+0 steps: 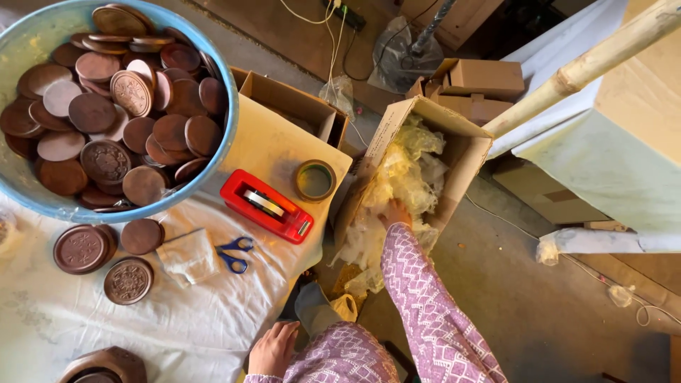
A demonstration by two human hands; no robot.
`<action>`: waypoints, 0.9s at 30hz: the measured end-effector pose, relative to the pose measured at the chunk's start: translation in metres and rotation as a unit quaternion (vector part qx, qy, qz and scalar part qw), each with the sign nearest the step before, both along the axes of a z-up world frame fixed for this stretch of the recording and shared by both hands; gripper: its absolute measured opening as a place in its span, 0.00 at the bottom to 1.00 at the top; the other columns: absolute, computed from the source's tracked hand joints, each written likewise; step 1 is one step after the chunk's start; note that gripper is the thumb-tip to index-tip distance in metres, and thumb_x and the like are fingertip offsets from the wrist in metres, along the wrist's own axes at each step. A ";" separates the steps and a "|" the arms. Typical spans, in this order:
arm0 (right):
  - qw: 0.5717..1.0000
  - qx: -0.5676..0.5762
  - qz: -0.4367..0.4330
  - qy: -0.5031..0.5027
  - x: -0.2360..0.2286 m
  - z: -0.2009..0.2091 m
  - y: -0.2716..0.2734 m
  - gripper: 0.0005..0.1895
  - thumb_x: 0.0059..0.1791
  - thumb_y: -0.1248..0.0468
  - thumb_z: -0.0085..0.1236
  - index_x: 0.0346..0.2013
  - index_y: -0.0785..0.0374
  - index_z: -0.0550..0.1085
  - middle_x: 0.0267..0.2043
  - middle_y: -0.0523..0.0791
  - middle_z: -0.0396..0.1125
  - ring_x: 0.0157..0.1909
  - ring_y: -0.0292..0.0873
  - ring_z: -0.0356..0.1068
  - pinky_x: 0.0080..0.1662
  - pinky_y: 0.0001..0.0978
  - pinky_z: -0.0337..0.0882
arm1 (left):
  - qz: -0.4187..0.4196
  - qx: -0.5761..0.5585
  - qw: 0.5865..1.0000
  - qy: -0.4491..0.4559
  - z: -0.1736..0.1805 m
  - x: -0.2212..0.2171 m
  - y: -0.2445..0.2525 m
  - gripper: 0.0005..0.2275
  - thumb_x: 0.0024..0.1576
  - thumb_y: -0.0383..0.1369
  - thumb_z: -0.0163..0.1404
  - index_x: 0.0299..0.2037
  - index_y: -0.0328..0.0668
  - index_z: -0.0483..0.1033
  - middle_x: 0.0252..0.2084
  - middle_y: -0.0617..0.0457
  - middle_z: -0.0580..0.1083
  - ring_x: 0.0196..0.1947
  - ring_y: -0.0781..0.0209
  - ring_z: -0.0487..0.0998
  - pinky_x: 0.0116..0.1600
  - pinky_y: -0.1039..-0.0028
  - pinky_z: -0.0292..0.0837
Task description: Wrap round wooden discs in bubble wrap and secure with tape.
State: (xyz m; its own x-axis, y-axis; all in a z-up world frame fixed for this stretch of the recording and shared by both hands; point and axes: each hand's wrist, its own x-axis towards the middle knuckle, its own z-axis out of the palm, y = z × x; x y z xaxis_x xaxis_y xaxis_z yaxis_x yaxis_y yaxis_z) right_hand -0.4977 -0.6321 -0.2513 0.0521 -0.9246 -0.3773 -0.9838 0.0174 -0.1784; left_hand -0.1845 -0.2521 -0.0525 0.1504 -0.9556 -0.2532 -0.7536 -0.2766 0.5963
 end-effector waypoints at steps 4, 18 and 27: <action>0.997 0.009 -0.056 -0.060 -0.017 0.041 -0.003 0.29 0.43 0.54 0.67 0.57 0.56 0.71 0.59 0.52 0.65 0.59 0.57 0.68 0.60 0.46 0.69 | -0.009 -0.007 1.000 0.011 0.015 0.002 -0.012 0.09 0.58 0.37 0.51 0.47 0.55 0.78 0.44 0.62 0.78 0.42 0.57 0.80 0.45 0.66 0.76; 0.998 0.039 0.008 -0.044 0.010 0.119 0.087 0.17 0.51 0.48 0.63 0.48 0.52 0.77 0.50 0.46 0.75 0.54 0.49 0.71 0.67 0.49 0.63 | -0.012 -0.009 1.000 0.025 0.031 -0.001 -0.028 0.09 0.59 0.37 0.50 0.48 0.52 0.78 0.44 0.60 0.77 0.42 0.56 0.79 0.46 0.66 0.75; 0.991 -0.053 -0.060 -0.110 -0.006 0.099 -0.026 0.37 0.41 0.55 0.71 0.63 0.56 0.70 0.63 0.51 0.63 0.60 0.53 0.65 0.59 0.48 0.66 | -0.025 0.007 0.999 0.033 0.023 -0.011 -0.030 0.09 0.59 0.37 0.50 0.48 0.53 0.78 0.45 0.60 0.77 0.43 0.56 0.79 0.46 0.65 0.75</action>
State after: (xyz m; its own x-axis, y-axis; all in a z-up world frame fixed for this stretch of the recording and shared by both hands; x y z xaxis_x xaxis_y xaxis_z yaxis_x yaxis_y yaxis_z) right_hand -0.5038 -0.6585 -0.1525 0.0100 -0.9627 -0.2703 -0.9131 0.1014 -0.3950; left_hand -0.1951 -0.2818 -0.0299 0.0848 -0.9577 -0.2748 -0.7261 -0.2483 0.6412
